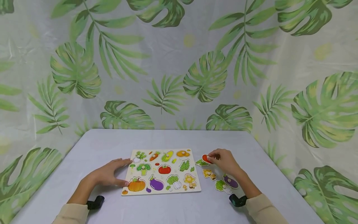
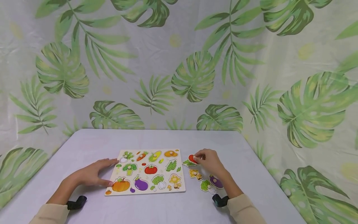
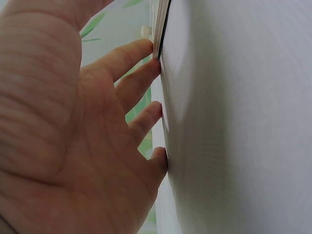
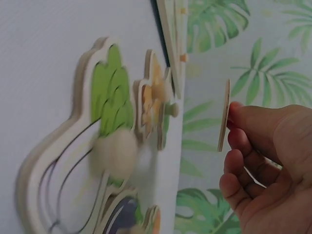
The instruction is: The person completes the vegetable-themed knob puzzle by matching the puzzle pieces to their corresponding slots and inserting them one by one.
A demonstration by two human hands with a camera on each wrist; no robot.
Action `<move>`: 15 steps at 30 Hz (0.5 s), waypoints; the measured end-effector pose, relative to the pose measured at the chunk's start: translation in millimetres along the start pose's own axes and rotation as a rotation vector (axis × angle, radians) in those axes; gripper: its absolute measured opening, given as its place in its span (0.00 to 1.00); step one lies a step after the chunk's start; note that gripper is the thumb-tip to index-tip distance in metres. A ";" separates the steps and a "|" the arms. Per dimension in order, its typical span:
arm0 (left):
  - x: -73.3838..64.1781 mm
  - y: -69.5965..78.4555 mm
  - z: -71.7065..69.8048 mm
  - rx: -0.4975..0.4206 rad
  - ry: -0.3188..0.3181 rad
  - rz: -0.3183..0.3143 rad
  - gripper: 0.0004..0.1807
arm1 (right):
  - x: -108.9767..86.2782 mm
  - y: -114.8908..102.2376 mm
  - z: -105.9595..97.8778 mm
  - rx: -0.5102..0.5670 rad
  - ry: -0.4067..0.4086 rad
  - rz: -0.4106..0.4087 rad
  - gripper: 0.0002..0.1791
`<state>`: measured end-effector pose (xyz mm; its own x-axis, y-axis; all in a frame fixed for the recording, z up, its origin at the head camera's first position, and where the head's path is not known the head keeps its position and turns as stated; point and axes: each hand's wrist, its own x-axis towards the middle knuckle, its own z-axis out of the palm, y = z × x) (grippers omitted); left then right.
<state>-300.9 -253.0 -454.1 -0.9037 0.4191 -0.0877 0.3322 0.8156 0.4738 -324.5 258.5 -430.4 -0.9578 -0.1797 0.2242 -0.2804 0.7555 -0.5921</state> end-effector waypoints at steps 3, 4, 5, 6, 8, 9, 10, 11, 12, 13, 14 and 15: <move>-0.4 1.2 -0.5 -0.007 -0.002 -0.004 0.56 | 3.9 -6.2 2.6 -0.005 -0.008 -0.024 0.08; -0.7 1.6 -0.6 -0.008 -0.003 -0.004 0.56 | 5.5 -7.6 4.2 -0.008 -0.010 -0.022 0.08; -1.0 2.1 -0.7 -0.010 -0.004 -0.003 0.55 | 6.6 -9.5 5.3 -0.010 -0.014 -0.026 0.08; -1.2 2.2 -0.7 -0.010 -0.004 -0.003 0.55 | 7.5 -11.5 6.2 -0.006 -0.019 -0.026 0.08; -1.5 2.6 -1.1 -0.014 -0.005 -0.008 0.55 | 9.4 -14.7 8.0 -0.005 -0.027 -0.025 0.08; -1.7 2.7 -1.1 -0.015 -0.006 -0.010 0.55 | 10.2 -16.2 9.0 -0.003 -0.029 -0.026 0.08; -1.7 2.6 -1.1 -0.013 -0.006 -0.009 0.55 | 10.8 -17.5 9.8 -0.002 -0.033 -0.028 0.08; -1.7 2.6 -1.0 -0.014 -0.006 -0.010 0.55 | 11.2 -18.7 10.5 0.000 -0.036 -0.032 0.08; -1.6 2.4 -0.9 -0.014 -0.006 -0.010 0.55 | 11.7 -19.8 11.2 0.002 -0.037 -0.034 0.08; -1.7 2.6 -1.0 -0.015 -0.005 -0.009 0.55 | 12.1 -21.0 11.8 0.000 -0.037 -0.040 0.07; -1.7 2.6 -1.0 -0.014 -0.005 -0.007 0.55 | 12.5 -21.9 12.4 0.001 -0.037 -0.052 0.07; -1.8 2.6 -1.2 -0.013 -0.005 -0.006 0.55 | 12.8 -23.0 13.2 0.006 -0.038 -0.062 0.07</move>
<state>-298.7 -252.1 -451.7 -0.9044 0.4160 -0.0949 0.3230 0.8128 0.4848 -331.1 230.5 -424.1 -0.9404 -0.2499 0.2307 -0.3392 0.7387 -0.5825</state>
